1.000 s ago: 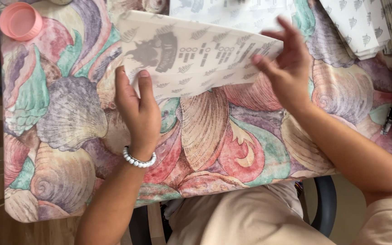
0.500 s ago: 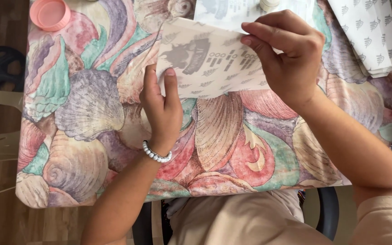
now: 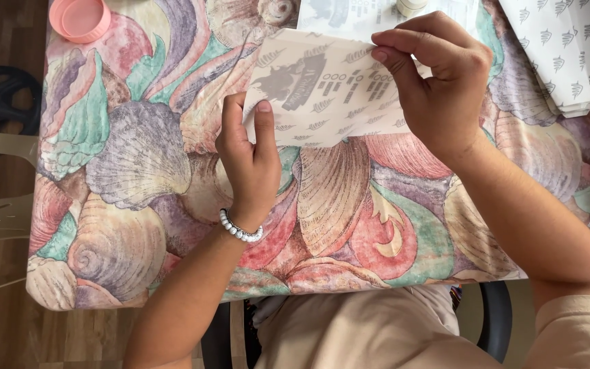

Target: Folding printed paper sheets into specific shapes on a table.

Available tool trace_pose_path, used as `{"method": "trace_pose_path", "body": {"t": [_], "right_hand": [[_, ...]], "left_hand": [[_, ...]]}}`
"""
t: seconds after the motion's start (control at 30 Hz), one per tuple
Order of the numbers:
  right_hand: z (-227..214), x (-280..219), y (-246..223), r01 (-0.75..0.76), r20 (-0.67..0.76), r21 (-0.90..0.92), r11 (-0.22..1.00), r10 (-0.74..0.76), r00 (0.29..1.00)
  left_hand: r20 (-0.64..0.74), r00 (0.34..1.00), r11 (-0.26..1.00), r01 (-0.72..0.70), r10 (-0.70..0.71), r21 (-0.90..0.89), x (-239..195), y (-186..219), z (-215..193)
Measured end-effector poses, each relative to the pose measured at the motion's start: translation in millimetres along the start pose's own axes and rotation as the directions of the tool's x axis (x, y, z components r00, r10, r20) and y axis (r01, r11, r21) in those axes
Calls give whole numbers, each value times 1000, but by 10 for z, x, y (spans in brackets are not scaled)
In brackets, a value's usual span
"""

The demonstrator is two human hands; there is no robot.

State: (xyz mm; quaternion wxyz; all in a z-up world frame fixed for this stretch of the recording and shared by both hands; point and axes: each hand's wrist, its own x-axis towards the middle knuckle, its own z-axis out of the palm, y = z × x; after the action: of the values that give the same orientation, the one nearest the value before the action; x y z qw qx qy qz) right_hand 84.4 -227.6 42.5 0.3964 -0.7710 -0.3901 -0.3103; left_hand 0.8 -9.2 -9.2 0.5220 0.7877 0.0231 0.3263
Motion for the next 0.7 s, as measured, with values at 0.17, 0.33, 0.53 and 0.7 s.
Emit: {"method": "trace_pose_path", "body": {"t": [0.17, 0.33, 0.53, 0.7], "right_hand": [[-88, 50, -58, 9, 64, -14, 1000, -8, 998], [-459, 164, -432, 29, 219, -65, 997, -14, 976], [-159, -166, -272, -206, 627, -118, 971, 234, 743], [284, -568, 26, -312, 565, -186, 932, 361, 742]], "left_hand": [[32, 999, 1000, 15, -14, -21, -25, 58, -55], [272, 962, 988, 41, 1, -147, -311, 374, -486], [559, 800, 972, 232, -218, 46, -70, 120, -633], [739, 667, 937, -194, -92, 292, 316, -465, -205]]}}
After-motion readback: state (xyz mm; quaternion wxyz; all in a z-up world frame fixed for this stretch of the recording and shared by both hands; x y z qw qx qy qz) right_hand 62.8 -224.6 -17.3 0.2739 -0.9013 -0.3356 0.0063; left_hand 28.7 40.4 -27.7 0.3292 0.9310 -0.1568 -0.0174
